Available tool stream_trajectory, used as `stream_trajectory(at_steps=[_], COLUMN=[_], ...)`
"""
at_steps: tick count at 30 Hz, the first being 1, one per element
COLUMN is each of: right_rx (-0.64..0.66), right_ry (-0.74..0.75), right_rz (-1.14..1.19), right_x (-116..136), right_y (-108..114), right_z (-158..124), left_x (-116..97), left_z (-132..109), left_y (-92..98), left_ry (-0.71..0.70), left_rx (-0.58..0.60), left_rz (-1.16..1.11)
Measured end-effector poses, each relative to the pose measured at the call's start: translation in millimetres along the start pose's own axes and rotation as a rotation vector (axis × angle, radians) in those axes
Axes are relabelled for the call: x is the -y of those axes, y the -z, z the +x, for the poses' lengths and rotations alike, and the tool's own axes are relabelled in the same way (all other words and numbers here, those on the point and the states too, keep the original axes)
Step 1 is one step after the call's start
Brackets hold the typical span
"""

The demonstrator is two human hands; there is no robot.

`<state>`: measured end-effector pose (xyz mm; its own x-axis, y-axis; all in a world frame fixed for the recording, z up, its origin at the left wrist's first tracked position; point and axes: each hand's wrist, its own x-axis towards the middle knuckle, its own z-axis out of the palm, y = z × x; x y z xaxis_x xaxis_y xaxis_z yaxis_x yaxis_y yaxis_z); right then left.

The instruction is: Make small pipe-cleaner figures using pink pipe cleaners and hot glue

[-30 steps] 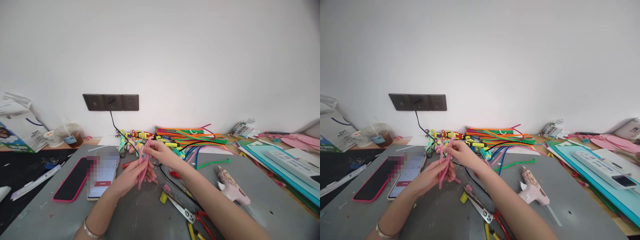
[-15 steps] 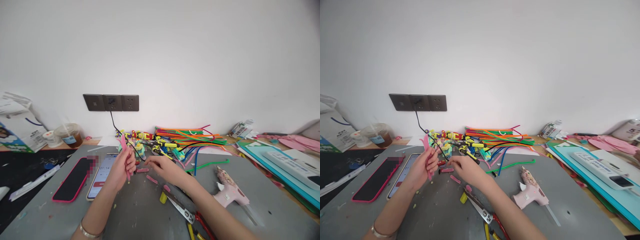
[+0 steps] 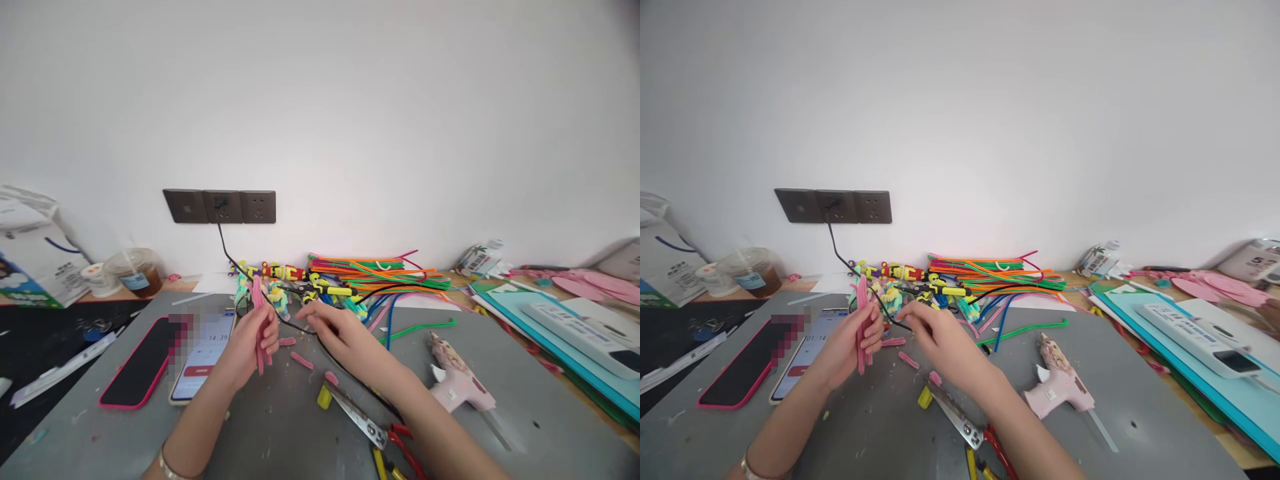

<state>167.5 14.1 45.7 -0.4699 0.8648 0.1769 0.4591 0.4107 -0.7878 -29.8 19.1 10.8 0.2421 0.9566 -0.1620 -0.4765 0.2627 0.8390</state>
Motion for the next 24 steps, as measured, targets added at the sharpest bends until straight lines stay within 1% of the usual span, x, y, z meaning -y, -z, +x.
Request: stream_trajectory(at_steps=[2,5,6,7,10,14,15,18,21,24], right_rx=[-0.001,0.078,0.085,0.071,-0.024,-0.006,-0.016,-0.1,-0.096,-0.146], right_ry=[0.049,0.097,0.107,0.112,0.103,0.088,0.095,0.117,0.122,0.139], right_rz=[0.055,0.055,0.048,0.045,0.046,0.023,0.025,0.044,0.039,0.046], right_x=[7,13,14,13,11,8,7,7,7,8], right_y=[0,-1,-1,-2,0,2,2,4,7,13], right_z=[-1,-1,-1,-1,0,0,0,0,-1,-5], left_x=[3,6,7,7,7,6,6,5,4,3], left_z=[-1,-2,-3,-3,-3,-3,-3,-3,-3,-4], left_y=[-1.6,-3.3,-3.6,-3.8,-4.6,-5.3,-5.2,-5.2,-6.2,-7.8], left_ry=[0.052,0.093,0.095,0.095,0.099,0.119,0.123,0.127,0.138,0.141], left_rx=[0.023,0.059,0.066,0.067,0.055,0.06,0.062,0.066,0.07,0.078], left_rz=[0.023,0.049,0.052,0.055,0.066,0.092,0.097,0.108,0.12,0.128])
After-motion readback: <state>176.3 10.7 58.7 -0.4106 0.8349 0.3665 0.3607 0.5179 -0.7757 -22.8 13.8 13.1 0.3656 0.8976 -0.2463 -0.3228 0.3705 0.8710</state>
